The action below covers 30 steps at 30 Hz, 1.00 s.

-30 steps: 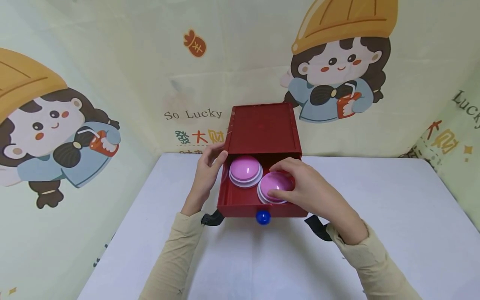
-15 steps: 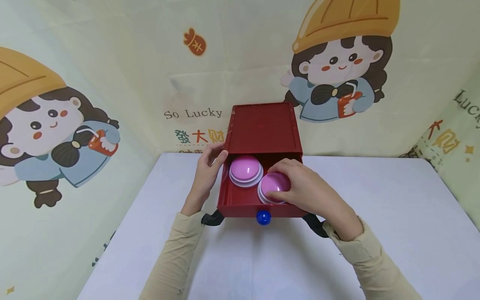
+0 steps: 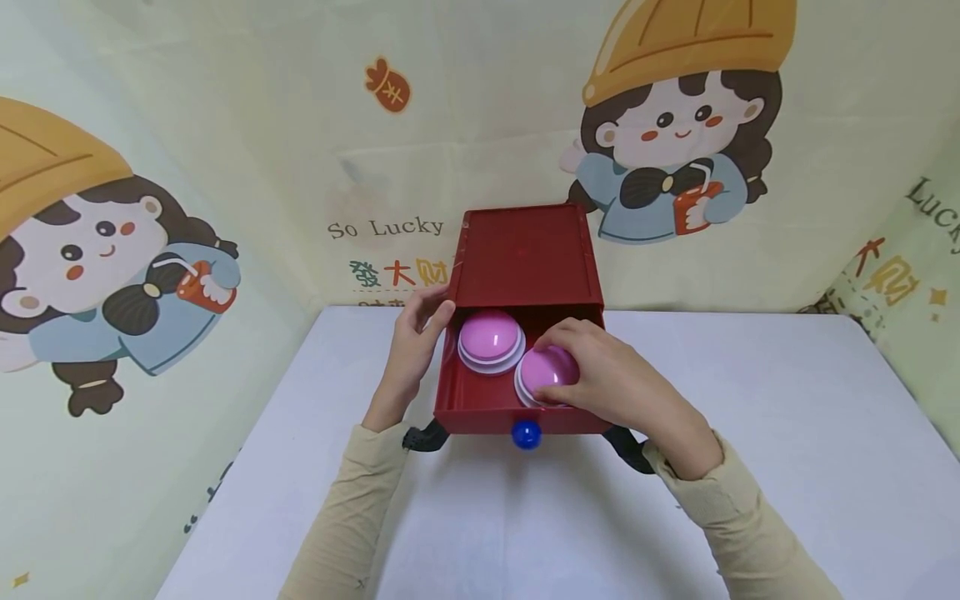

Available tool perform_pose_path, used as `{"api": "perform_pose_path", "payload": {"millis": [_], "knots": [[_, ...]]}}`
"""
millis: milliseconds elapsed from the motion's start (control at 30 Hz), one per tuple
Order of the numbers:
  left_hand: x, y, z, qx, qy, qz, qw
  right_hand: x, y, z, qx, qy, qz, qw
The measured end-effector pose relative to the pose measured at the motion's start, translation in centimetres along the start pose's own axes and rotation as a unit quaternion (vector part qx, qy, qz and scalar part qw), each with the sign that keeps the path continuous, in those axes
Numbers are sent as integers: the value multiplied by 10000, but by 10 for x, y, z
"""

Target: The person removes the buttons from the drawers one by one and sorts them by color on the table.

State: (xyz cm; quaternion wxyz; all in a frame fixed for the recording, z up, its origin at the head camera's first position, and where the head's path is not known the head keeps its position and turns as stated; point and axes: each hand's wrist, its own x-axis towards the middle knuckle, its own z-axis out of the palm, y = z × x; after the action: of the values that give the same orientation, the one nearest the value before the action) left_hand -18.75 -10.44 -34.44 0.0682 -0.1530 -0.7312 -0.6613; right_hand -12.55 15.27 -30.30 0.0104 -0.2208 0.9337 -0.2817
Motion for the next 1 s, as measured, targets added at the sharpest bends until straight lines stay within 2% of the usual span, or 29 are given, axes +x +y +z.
{"api": "perform_pose_path", "payload": {"millis": [533, 1000], "knots": [[0, -1, 1, -46, 23, -46, 10000, 0, -3, 1, -131, 91, -50, 9999], [0, -2, 0, -42, 30, -56, 10000, 0, -1, 1, -196, 304, -284, 9989]]}}
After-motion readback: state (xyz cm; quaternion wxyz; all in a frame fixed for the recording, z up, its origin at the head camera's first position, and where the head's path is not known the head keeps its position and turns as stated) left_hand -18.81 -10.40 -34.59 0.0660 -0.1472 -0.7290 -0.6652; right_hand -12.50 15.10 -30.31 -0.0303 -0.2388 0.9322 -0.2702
